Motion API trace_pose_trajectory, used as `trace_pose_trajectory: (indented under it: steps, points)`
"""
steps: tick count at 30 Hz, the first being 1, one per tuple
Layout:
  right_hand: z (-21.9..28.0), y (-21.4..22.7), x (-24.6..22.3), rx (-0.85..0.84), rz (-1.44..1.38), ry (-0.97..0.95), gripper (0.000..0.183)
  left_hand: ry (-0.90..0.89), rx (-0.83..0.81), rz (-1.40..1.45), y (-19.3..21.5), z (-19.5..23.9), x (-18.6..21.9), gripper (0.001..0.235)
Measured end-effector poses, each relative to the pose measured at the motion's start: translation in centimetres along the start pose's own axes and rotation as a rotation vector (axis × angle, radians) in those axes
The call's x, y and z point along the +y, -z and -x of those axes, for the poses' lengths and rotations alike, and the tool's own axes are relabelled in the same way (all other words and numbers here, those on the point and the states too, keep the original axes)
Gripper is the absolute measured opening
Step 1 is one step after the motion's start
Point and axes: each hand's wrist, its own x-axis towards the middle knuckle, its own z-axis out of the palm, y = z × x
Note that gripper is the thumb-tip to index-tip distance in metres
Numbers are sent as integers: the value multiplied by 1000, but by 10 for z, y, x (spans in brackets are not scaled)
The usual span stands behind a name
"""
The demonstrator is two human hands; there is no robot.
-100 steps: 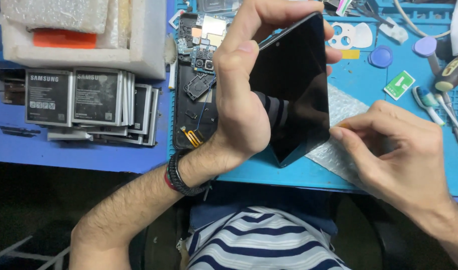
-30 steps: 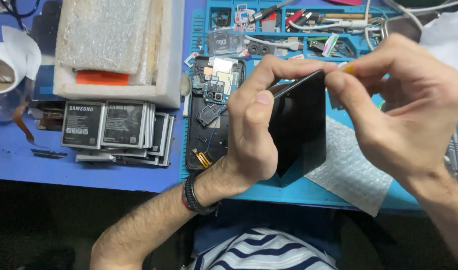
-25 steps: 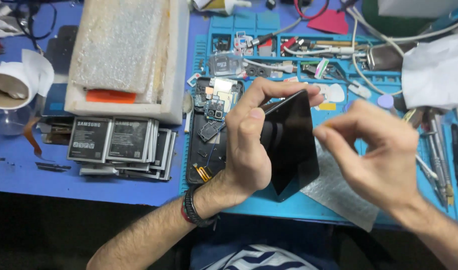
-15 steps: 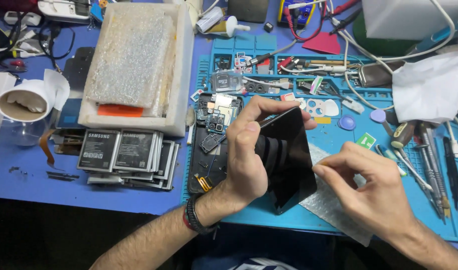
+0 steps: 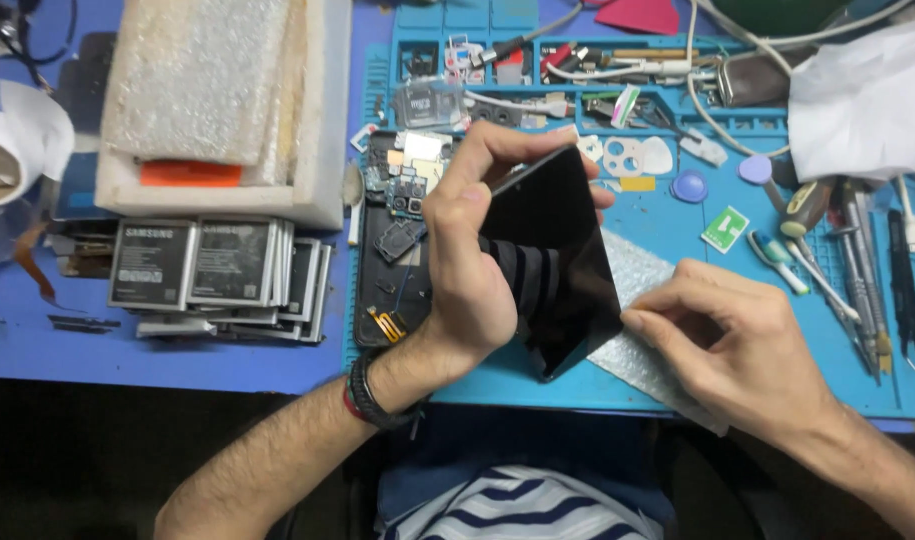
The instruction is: The person uses a small orange tool to scrape and clean the edges and corners of a black smartphone held in the left hand. The person rotates the phone to access different sides while working over a blue workbench with scattered electronics parts and tools.
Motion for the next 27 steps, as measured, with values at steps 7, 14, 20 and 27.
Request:
trace_pose_trajectory:
  steps: [7, 14, 20, 27]
  points:
    - [-7, -11, -9, 150, -19, 14, 11, -19, -10, 31, 2, -1, -6, 47]
    - [-35, -10, -21, 259, -43, 143, 13, -23, -31, 36, 4, 0, -6, 47]
    - [-59, -4, -37, 315, -99, 211, 14, -103, -6, -214, 4, -1, -4, 54]
    - [-35, -2, -23, 203, -7, 182, 18, -14, -26, 42, 3, 4, -6, 53]
